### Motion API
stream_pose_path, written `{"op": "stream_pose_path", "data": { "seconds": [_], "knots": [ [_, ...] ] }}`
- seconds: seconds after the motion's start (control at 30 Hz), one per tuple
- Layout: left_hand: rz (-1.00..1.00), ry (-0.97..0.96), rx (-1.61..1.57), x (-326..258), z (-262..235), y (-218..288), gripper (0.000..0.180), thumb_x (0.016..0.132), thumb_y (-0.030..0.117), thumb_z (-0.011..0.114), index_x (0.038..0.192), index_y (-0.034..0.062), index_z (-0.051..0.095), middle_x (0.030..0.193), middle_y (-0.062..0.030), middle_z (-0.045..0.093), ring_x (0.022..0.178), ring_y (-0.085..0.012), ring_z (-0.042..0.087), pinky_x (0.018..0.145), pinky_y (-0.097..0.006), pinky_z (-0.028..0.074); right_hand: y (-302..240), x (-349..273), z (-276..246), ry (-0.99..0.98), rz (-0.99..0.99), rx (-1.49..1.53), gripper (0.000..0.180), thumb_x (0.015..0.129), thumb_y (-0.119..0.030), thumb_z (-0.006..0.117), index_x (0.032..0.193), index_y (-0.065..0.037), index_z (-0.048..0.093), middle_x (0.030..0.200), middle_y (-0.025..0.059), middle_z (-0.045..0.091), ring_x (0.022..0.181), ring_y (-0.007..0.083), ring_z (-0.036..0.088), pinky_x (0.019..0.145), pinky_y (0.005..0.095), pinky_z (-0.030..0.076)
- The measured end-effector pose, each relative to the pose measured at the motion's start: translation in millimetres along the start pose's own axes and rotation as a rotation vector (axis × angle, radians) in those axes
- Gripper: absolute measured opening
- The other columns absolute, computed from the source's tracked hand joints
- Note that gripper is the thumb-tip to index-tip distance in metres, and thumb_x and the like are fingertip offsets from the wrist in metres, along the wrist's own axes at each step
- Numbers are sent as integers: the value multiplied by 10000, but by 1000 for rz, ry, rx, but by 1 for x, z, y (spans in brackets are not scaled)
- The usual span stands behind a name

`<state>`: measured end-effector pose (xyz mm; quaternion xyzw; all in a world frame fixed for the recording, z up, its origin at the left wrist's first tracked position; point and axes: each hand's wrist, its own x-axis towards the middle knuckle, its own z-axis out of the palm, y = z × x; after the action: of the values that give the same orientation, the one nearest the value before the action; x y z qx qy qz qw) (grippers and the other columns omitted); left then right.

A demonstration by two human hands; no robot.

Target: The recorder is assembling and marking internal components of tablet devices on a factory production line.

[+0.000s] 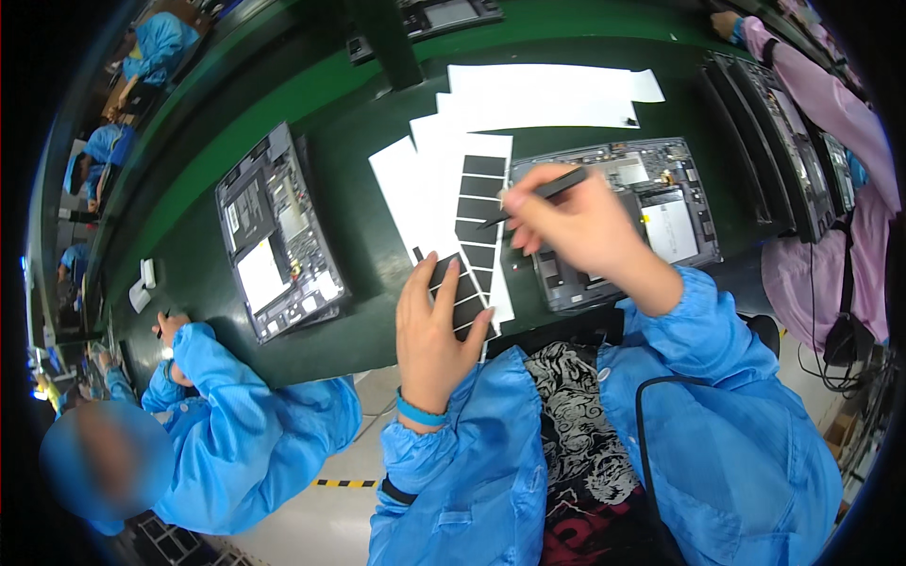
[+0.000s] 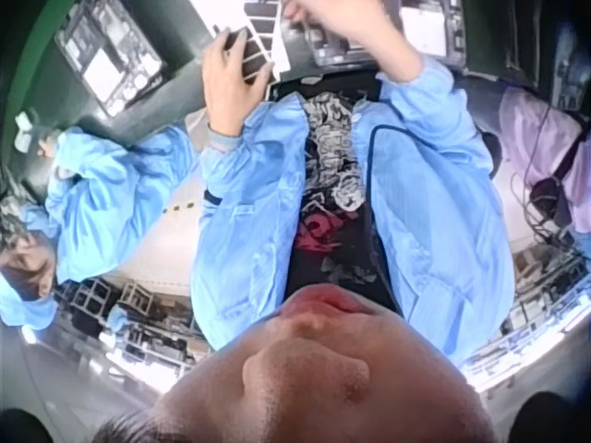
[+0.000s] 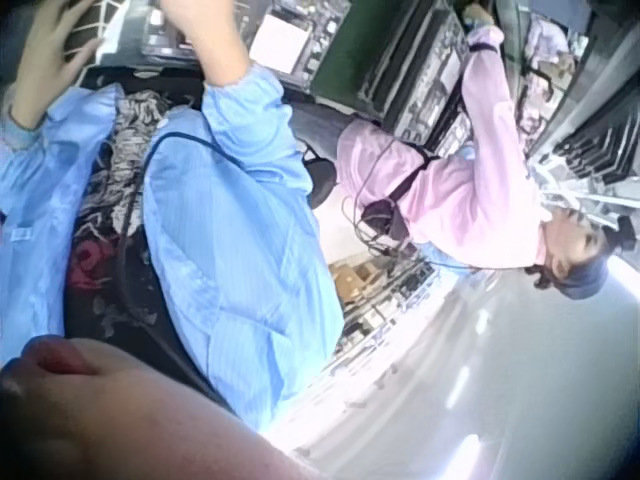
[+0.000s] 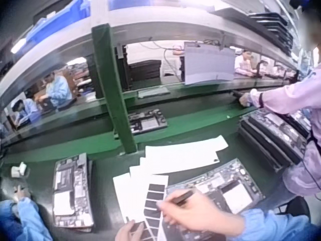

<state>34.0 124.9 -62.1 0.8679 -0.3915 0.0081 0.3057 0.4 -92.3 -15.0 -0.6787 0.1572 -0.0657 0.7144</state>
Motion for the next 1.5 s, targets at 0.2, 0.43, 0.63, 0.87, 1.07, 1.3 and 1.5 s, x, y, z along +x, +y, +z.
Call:
{"op": "stream_pose_path", "data": {
  "seconds": [0.2, 0.43, 0.63, 0.87, 1.07, 1.3, 1.5],
  "knots": [
    [-16, 25, 60, -4, 4, -4, 625, 732, 226, 771, 1278, 8, 558, 1368, -210, 462, 1233, -427, 455, 1026, -477, 391, 16, 32, 46, -42, -83, -386, 173, 892, -152, 638, 885, 21, 645, 700, 67, 656, 622, 105, 639, 562, 254, 499],
    [22, 7, 75, -6, 4, -10, 578, 773, 269, 731, 1263, 5, 577, 1319, -163, 527, 1220, -408, 459, 1001, -454, 432, 24, 40, 70, -89, -73, -438, 196, 893, -170, 626, 891, 25, 652, 689, 95, 669, 617, 143, 658, 557, 278, 502],
    [28, 18, 51, -7, 6, -14, 616, 742, 251, 747, 1272, -7, 568, 1334, -167, 524, 1198, -411, 468, 988, -462, 433, 29, 41, 73, -69, -12, -436, 171, 891, -133, 620, 908, 34, 652, 720, 96, 671, 632, 142, 675, 565, 277, 525],
    [27, 17, 58, -6, 6, -10, 615, 743, 240, 743, 1274, -11, 563, 1333, -171, 520, 1186, -387, 475, 993, -443, 428, 28, 36, 73, -19, 45, -126, 170, 903, -70, 597, 1020, 39, 655, 751, 92, 671, 627, 127, 666, 546, 245, 523],
    [-29, -42, 52, -4, -3, -5, 604, 777, 254, 724, 1293, -6, 546, 1336, -172, 514, 1186, -366, 473, 1012, -461, 396, -10, 21, 14, 44, -128, 6, 242, 909, -86, 623, 1107, 47, 581, 748, 94, 659, 595, 138, 656, 512, 237, 523],
    [-40, -177, 339, 33, -25, 64, 497, 830, 209, 677, 1260, 3, 540, 1294, -164, 520, 1207, -352, 476, 1058, -498, 347, 2, 1, -130, 308, -87, 54, 179, 923, -110, 620, 1024, 27, 566, 823, 136, 675, 689, 179, 704, 551, 212, 555],
    [123, -133, 37, 71, 19, 98, 384, 818, 181, 688, 1144, 1, 592, 1073, -132, 566, 1003, -322, 549, 969, -446, 411, 5, 9, -121, 240, 22, 122, 168, 904, -108, 649, 961, 43, 604, 847, 136, 676, 739, 192, 715, 627, 213, 585]
  ]
}}
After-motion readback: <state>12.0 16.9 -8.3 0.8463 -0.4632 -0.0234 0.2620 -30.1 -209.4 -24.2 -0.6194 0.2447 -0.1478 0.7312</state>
